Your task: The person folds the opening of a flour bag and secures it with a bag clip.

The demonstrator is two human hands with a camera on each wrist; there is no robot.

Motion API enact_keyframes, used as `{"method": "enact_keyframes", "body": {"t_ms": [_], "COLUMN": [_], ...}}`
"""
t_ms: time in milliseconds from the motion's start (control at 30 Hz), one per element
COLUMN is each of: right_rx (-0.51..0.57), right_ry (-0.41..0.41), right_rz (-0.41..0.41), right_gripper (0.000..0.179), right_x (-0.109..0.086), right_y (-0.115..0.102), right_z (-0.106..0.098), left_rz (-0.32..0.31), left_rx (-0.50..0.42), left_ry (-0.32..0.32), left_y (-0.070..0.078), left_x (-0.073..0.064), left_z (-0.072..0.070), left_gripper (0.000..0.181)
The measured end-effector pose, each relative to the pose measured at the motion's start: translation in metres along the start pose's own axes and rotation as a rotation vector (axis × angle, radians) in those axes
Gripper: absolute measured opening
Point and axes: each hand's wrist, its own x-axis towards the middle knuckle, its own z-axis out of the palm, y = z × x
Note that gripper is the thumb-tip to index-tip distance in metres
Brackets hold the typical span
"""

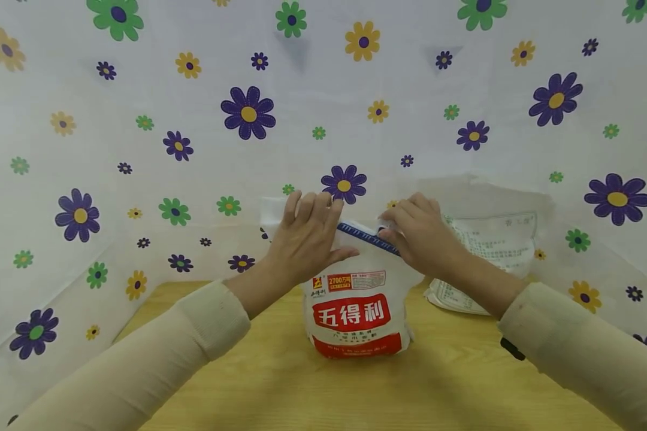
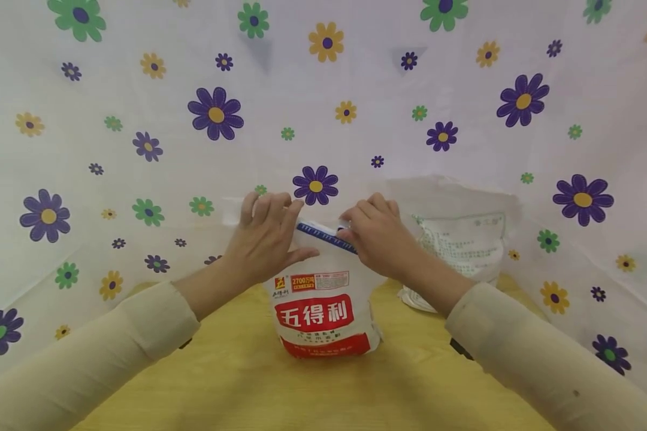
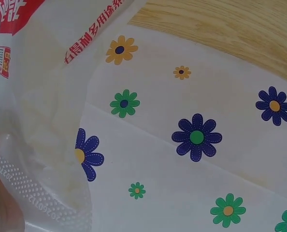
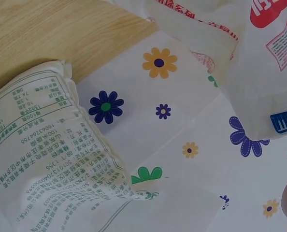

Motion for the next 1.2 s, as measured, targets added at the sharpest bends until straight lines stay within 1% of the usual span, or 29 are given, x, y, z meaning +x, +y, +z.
{"method": "enact_keyframes", "body": {"t_ms": [133, 233, 367, 500, 567, 633, 733, 800, 933, 1000, 1067, 1133, 1200], "right_rx": [-0.029, -0.072, -0.109, -0.108, -0.105, -0.1, -0.096, -0.098, -0.121, -0.127, -0.132, -0.144, -0.151], "right_ry": [0.062, 0.097, 0.112, 0.124, 0.116, 0.092, 0.021, -0.022, -0.078, -0.091, -0.098, -0.092, -0.066], "right_rz": [0.044, 0.063, 0.087, 0.135, 0.176, 0.22, 0.282, 0.322, 0.389, 0.4, 0.393, 0.369, 0.343], "right_gripper": [0.03, 0.035, 0.044, 0.049, 0.052, 0.053, 0.052, 0.049, 0.048, 0.048, 0.047, 0.047, 0.047], "right_x": [-0.004, -0.006, -0.011, -0.014, -0.014, -0.013, -0.014, -0.016, -0.018, -0.017, -0.017, -0.018, -0.021], "right_y": [0.003, 0.005, 0.003, 0.001, 0.0, 0.0, 0.0, 0.002, 0.004, 0.004, 0.004, 0.004, 0.005], "right_z": [0.006, 0.012, 0.022, 0.03, 0.033, 0.036, 0.038, 0.04, 0.042, 0.042, 0.043, 0.044, 0.044], "left_rz": [-0.024, -0.038, -0.048, -0.049, -0.053, -0.059, -0.066, -0.069, -0.072, -0.077, -0.082, -0.085, -0.088], "left_rx": [-0.06, -0.098, -0.158, -0.202, -0.211, -0.221, -0.248, -0.263, -0.272, -0.273, -0.283, -0.295, -0.311], "left_ry": [-0.044, -0.063, -0.08, -0.093, -0.103, -0.122, -0.147, -0.151, -0.161, -0.173, -0.192, -0.205, -0.212], "left_y": [-0.002, -0.003, -0.002, -0.001, -0.001, -0.002, -0.001, 0.001, 0.002, 0.002, 0.002, 0.003, 0.003], "left_x": [-0.003, -0.007, -0.017, -0.027, -0.031, -0.034, -0.039, -0.042, -0.049, -0.052, -0.056, -0.059, -0.062], "left_z": [-0.002, -0.003, -0.001, 0.003, 0.005, 0.007, 0.009, 0.011, 0.014, 0.015, 0.016, 0.017, 0.016], "left_gripper": [0.095, 0.094, 0.091, 0.089, 0.088, 0.087, 0.086, 0.085, 0.085, 0.085, 0.085, 0.085, 0.083]}}
